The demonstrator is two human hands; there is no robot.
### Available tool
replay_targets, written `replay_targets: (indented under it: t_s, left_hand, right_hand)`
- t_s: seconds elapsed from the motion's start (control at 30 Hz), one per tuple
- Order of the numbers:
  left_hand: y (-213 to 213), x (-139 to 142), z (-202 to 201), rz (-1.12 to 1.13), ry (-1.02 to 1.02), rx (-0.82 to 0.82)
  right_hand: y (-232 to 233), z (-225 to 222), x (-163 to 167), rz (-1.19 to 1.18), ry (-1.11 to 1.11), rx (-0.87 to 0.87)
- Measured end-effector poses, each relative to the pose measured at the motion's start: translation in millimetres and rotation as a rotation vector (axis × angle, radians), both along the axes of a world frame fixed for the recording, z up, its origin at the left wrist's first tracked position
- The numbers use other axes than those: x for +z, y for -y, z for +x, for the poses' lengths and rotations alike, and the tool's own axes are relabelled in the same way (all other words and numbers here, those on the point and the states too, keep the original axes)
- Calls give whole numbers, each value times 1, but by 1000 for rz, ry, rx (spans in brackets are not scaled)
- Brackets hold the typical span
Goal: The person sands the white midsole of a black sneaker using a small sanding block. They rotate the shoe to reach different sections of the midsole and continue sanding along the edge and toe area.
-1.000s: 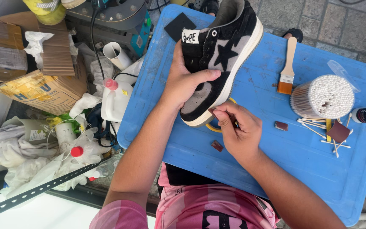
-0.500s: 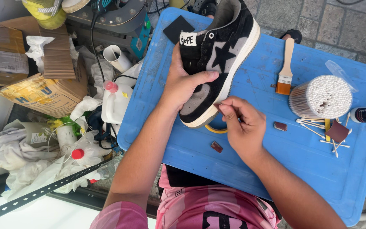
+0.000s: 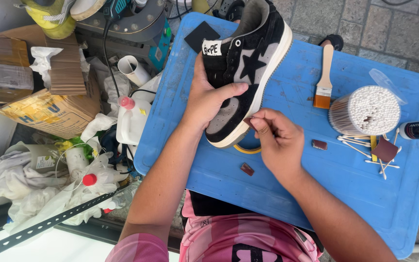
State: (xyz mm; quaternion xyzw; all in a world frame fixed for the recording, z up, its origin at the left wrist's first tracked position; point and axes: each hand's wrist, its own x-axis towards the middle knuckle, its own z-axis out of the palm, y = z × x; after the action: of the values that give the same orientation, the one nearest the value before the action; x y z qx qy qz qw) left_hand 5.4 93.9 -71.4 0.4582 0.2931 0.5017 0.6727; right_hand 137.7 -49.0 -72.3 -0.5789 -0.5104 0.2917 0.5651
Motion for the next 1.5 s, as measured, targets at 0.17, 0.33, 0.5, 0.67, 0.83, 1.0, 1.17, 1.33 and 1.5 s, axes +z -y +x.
replay_targets:
  t_s: [0.17,0.33,0.5,0.67,0.83,1.0,1.17,1.33,1.5]
  left_hand:
    - [0,0,0,46,6,-10]
    - [-2,-1,-1,44,-2,-16]
    - [-1,-3,1,28,27,17]
    - [-2,-1,1,33,-23,30]
    - [0,1,2,15,13,15]
    - [1,1,0,-1,-15,-8]
    - [-1,-2,2,59,-14,17]
    - [-2,-6,2,36,30,-8]
    - [-2,-4,2,108,-23,16]
  right_hand:
    - [-1,1,-1,-39,-25,40]
    - [-2,1,3,-52,-51,29]
    - [2,-3,3,-77,-8,53]
    - [1,-3,3,-30,-7,69]
    - [-2,1,6,-42,-26,14]
    - [0,0,6,15,24,115]
    - [-3,2,7,-40,-3,6]
    - [0,1,9,-30,46,56]
    - [0,-2,9,-38,34,-14]
